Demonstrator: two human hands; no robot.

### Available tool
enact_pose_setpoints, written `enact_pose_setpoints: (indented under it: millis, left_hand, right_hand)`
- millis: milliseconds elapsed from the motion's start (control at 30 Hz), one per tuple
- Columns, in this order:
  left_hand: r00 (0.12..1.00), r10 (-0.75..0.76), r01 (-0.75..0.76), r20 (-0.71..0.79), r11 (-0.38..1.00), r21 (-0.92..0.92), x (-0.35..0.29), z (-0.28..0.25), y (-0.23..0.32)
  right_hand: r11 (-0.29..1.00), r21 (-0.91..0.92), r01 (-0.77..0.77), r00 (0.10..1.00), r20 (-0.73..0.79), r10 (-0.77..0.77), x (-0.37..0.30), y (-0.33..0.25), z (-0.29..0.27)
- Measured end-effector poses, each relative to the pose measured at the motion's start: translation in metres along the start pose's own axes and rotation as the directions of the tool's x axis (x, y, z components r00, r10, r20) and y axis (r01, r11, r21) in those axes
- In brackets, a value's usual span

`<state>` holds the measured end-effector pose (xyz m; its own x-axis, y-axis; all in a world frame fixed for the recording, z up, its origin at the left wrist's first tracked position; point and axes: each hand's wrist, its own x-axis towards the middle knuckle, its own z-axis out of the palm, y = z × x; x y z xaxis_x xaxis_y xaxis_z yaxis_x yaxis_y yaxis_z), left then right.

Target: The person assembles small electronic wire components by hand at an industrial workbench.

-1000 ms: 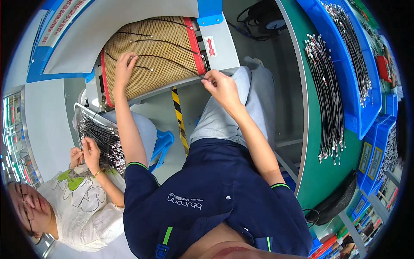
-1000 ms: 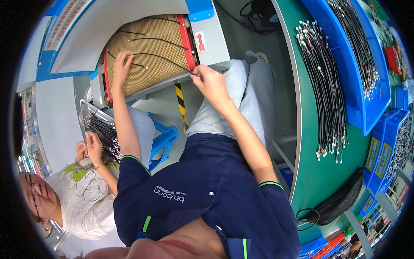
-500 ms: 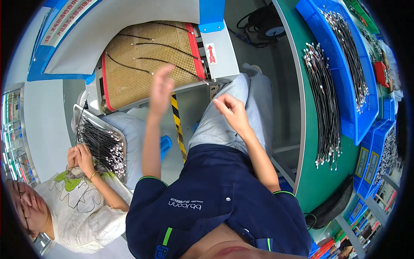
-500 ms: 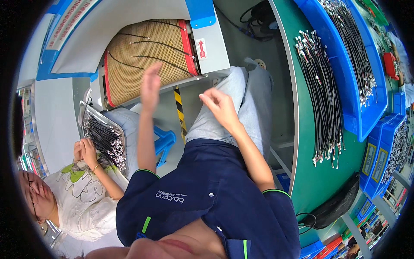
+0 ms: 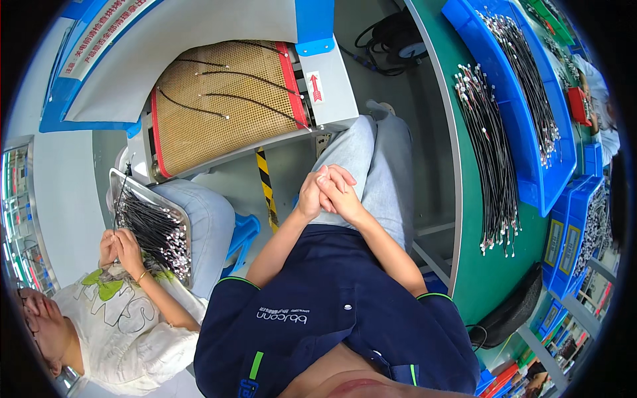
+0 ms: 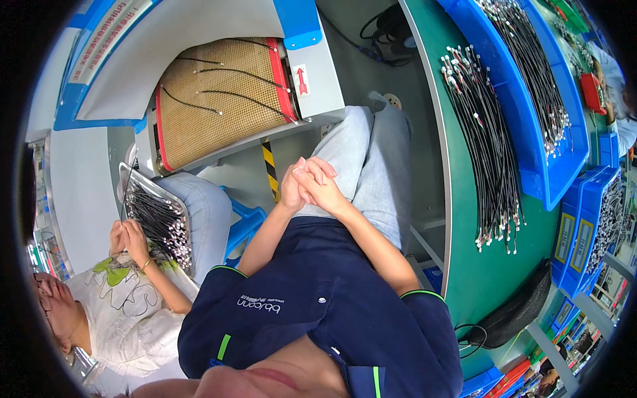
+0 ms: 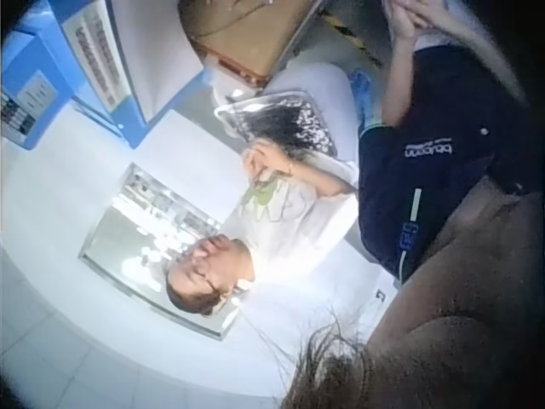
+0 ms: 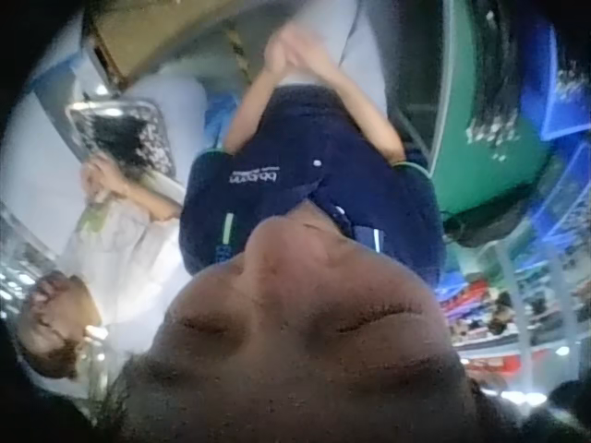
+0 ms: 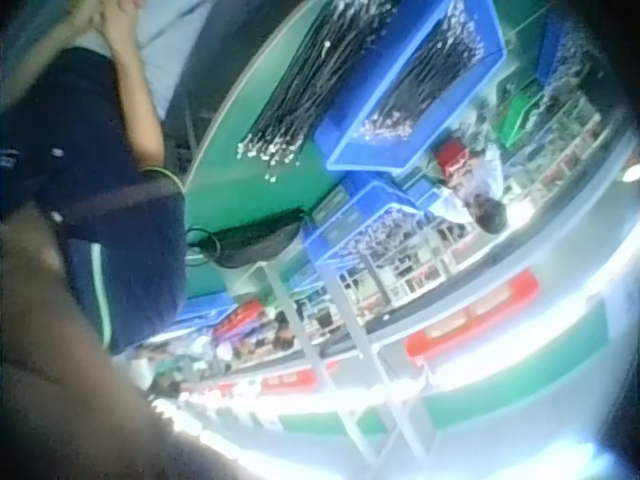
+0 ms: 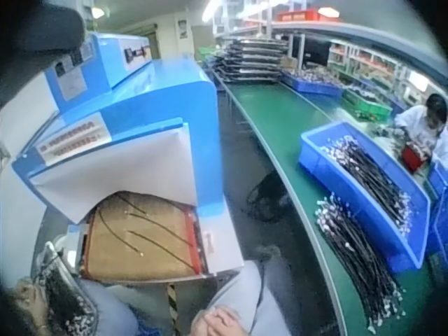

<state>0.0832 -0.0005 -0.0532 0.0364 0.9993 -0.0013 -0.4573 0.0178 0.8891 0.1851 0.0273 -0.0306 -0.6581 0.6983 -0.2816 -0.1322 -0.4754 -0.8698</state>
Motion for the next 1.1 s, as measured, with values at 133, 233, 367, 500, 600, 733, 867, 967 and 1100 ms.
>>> enact_pose_setpoints:
  millis: [133,233,367,500,600,733,867,967,1100]
  left_hand:
    - [0.987,-0.023,0.017,-0.16,0.999,-0.036,-0.014,0.003,0.014]
    - [0.996,-0.077,0.081,0.05,0.993,-0.081,0.023,0.029,0.0]
    - [0.986,0.089,-0.097,-0.139,0.994,-0.046,-0.008,-0.007,-0.006]
    - [0.994,0.046,-0.053,-0.095,0.996,-0.076,-0.001,0.003,-0.003]
    - [0.999,-0.026,0.021,-0.046,0.993,-0.115,0.006,0.01,-0.006]
    - [0.996,0.057,-0.062,-0.074,0.995,-0.074,0.005,0.009,-0.007]
    - [0.989,-0.11,0.098,-0.102,0.988,-0.116,0.0,0.005,-0.004]
    - [0.978,0.017,0.019,-0.207,0.986,0.168,0.005,0.015,0.015]
    - [0.973,0.007,0.013,-0.229,0.996,0.089,0.001,0.0,0.004]
  right_hand:
    - [0.238,-0.834,0.499,0.831,0.382,-0.405,-0.003,0.237,-0.116]
    - [0.709,-0.634,0.308,0.951,0.206,-0.229,0.089,0.363,-0.201]
    - [0.674,-0.69,0.263,0.958,0.268,-0.099,0.003,0.255,-0.118]
    - [0.356,-0.877,0.322,0.919,0.199,-0.342,0.033,0.144,-0.062]
    - [0.507,-0.789,0.346,0.859,0.049,-0.51,0.032,0.156,-0.069]
    - [0.723,-0.682,0.114,0.988,0.004,-0.152,0.02,0.087,-0.043]
    - [0.995,-0.082,-0.064,0.996,-0.062,0.059,0.006,-0.003,0.005]
    - [0.99,-0.14,-0.022,0.999,0.031,0.027,-0.005,-0.04,-0.019]
    - [0.487,-0.872,0.043,0.82,-0.248,-0.516,-0.043,-0.128,-0.04]
